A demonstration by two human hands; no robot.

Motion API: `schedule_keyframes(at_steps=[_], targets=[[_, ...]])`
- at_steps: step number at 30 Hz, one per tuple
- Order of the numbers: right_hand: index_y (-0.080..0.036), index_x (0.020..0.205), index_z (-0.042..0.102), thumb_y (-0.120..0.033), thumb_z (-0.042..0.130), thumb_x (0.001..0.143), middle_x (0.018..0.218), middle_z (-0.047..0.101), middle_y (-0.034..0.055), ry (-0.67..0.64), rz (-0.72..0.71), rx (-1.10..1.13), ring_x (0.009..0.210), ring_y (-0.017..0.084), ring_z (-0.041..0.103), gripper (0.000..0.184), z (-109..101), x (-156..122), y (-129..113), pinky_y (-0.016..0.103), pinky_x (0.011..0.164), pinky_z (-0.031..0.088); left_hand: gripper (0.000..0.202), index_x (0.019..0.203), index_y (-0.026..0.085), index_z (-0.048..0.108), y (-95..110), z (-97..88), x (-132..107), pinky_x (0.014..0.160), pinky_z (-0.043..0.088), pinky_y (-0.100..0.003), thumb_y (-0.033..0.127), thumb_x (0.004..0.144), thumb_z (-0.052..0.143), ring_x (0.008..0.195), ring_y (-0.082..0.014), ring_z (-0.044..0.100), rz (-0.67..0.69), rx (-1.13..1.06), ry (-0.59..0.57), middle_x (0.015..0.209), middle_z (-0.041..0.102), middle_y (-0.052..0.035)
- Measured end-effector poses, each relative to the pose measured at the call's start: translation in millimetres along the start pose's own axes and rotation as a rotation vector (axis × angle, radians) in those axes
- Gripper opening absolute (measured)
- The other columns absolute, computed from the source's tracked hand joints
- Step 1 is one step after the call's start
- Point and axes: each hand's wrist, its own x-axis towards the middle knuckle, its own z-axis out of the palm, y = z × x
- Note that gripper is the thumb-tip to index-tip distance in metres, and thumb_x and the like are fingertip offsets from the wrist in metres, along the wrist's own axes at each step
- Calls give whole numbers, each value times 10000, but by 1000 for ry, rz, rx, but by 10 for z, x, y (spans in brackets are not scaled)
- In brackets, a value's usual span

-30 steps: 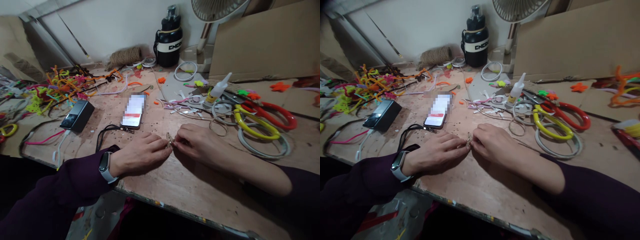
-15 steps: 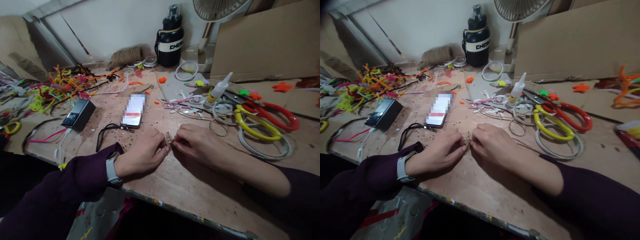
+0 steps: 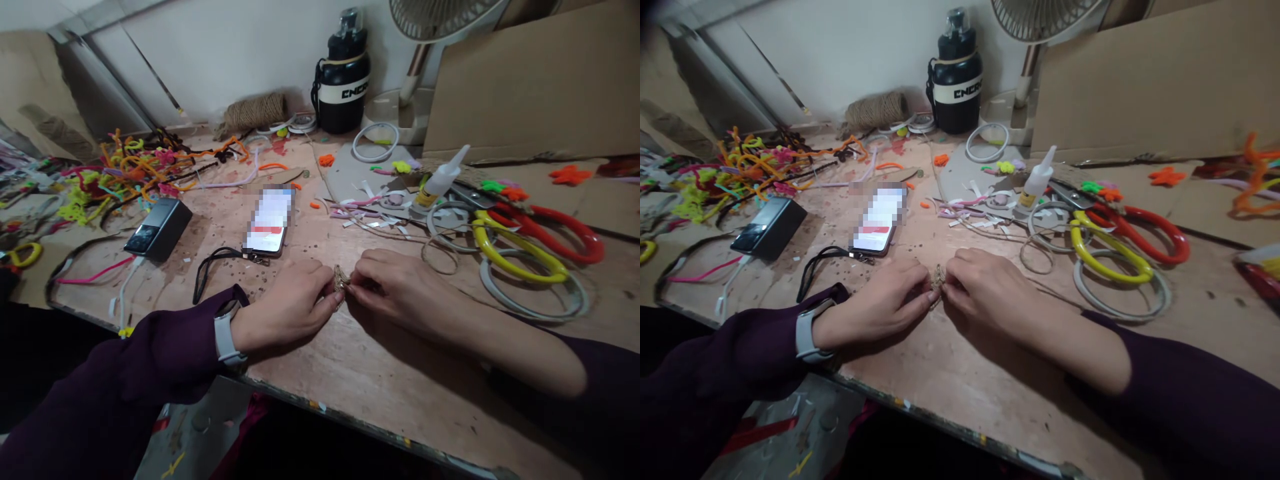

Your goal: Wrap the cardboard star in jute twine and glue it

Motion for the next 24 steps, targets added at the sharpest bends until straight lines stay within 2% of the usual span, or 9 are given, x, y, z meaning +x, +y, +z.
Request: schedule_keyframes(at_steps=[4, 7, 13, 19, 22, 24], targets=[[-180, 730, 588, -179, 542, 894, 764, 602, 53, -3, 6, 26, 716, 169, 560, 170, -2, -5, -9, 269, 644, 407, 212, 822, 176, 596, 14, -20, 30, 754, 399, -339, 307, 954, 493, 801, -192, 553, -28, 24, -24, 804, 603, -30], [-179, 727, 591, -180, 549, 890, 765, 598, 48, -10, 25, 39, 712, 162, 555, 168, -16, -5, -28, 265, 645, 401, 210, 796, 176, 605, 7, -52, 70, 717, 379, -316, 300, 938, 511, 764, -175, 549, -53, -44, -58, 777, 610, -16], [-192, 693, 596, -219, 585, 847, 731, 620, 18, -38, 186, 164, 668, 147, 551, 156, -29, 20, -24, 258, 618, 388, 208, 723, 170, 598, -28, -90, 130, 634, 318, -269, 280, 890, 542, 672, -134, 499, -73, -204, -114, 695, 581, 15], [-200, 682, 616, -292, 602, 818, 681, 647, 4, -62, 303, 265, 640, 150, 561, 164, -13, 51, 2, 255, 575, 374, 200, 709, 168, 591, -22, -92, 151, 616, 311, -267, 261, 880, 548, 659, -132, 488, -85, -223, -115, 673, 565, 17], [-197, 675, 615, -257, 608, 812, 692, 648, 8, -56, 308, 217, 650, 148, 559, 149, -14, 45, -32, 252, 584, 369, 205, 713, 169, 595, 6, -85, 121, 635, 331, -282, 265, 892, 565, 663, -138, 508, -107, -198, -103, 684, 589, 14], [-196, 680, 614, -213, 604, 809, 709, 645, 11, -42, 294, 176, 658, 146, 556, 131, -12, 34, -58, 249, 595, 369, 208, 760, 172, 610, 38, -60, 47, 693, 368, -311, 293, 923, 563, 700, -153, 549, -115, -165, -54, 718, 626, 9]])
